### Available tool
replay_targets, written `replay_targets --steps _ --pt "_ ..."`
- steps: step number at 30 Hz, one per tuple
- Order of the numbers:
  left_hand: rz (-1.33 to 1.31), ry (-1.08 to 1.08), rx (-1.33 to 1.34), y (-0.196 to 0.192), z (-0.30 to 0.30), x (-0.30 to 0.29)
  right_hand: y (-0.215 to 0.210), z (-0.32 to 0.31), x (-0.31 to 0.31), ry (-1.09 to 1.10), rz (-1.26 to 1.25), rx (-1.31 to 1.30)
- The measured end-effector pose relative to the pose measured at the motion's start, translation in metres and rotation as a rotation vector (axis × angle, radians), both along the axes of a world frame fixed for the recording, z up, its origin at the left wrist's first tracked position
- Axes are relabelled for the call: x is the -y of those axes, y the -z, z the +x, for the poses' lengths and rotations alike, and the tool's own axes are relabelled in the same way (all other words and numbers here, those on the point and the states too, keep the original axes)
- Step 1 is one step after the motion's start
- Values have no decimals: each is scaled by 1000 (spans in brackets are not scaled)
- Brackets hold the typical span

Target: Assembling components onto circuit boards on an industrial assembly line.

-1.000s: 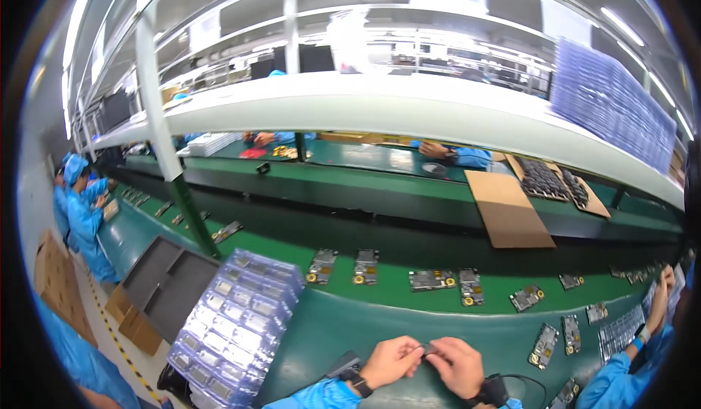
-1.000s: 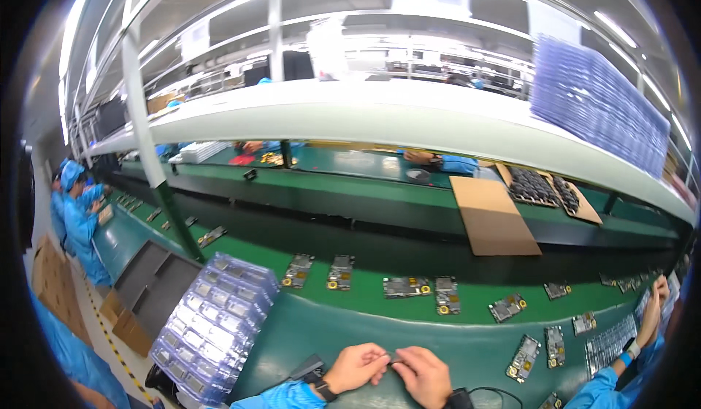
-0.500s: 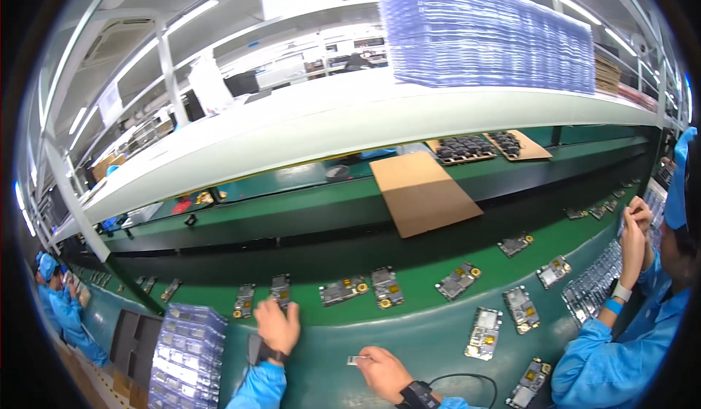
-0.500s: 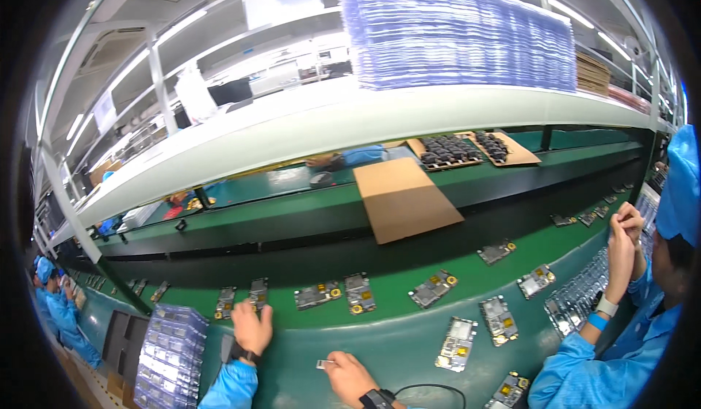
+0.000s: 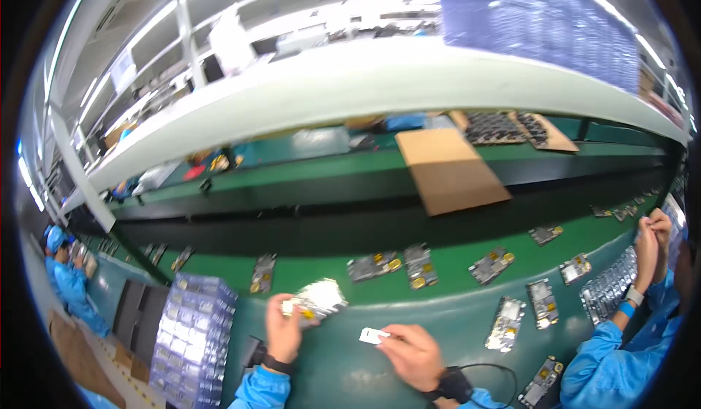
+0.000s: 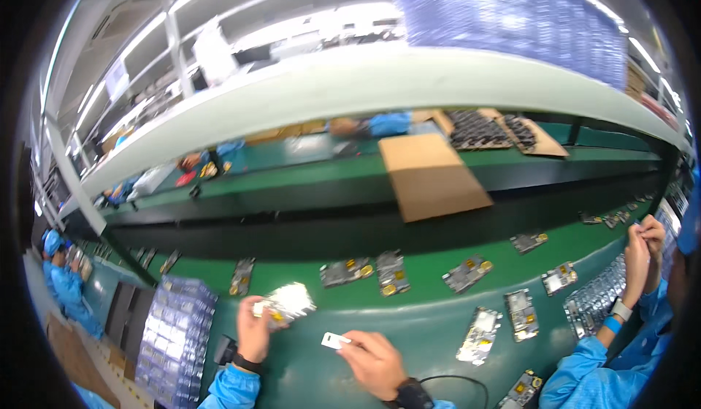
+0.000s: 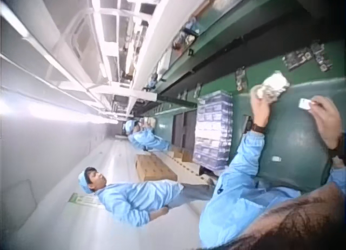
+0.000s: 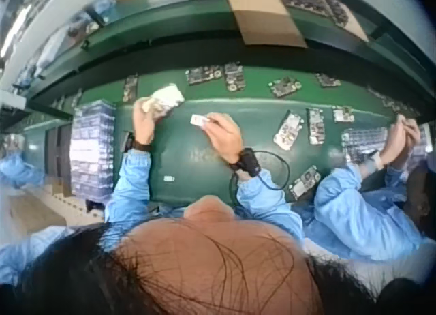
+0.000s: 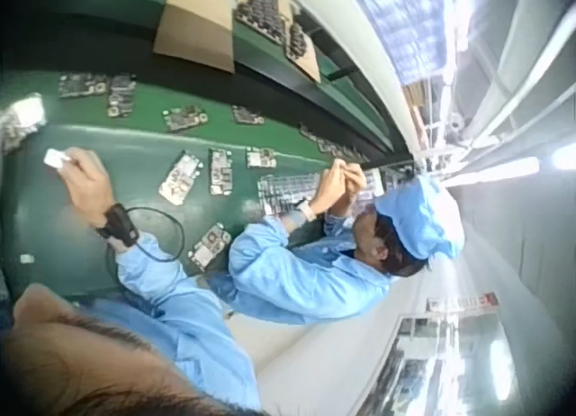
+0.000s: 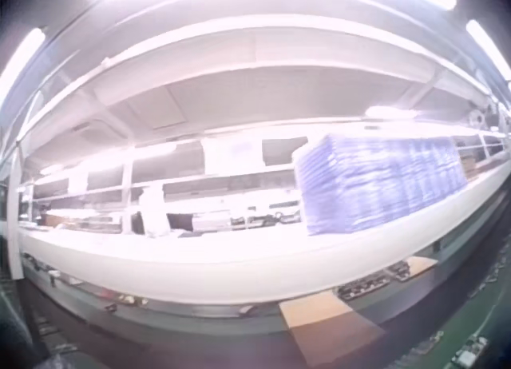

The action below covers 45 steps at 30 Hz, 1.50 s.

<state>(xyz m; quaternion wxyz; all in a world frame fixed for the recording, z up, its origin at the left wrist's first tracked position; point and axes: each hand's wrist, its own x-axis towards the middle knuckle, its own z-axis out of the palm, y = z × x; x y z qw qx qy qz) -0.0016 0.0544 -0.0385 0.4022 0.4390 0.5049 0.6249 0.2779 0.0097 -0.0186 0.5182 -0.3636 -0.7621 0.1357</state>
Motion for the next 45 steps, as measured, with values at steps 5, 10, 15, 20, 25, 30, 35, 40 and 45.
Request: replay_targets --steps 5,10,15,20,25,30,35,40,45 --pt "-230 710 136 -15 33 76 -28 -12 18 -99 134 156" --pt "-282 812 336 -27 34 93 -27 -22 29 -118 87 220" --pt "-370 858 526 -43 24 95 -29 -31 39 -109 62 254" --pt "-346 828 475 -44 25 97 -28 -34 38 -113 27 278" --pt "-315 812 428 -41 26 95 -22 -34 35 -110 4 273" --pt "-318 867 392 -34 23 93 -18 -33 34 -116 3 257" --pt "-320 854 324 -31 23 96 -14 -30 35 -127 14 285" --pt "-282 855 331 -35 23 96 -14 -30 36 -118 45 300" --pt "-269 845 341 -35 23 96 -14 -30 38 -117 37 302"
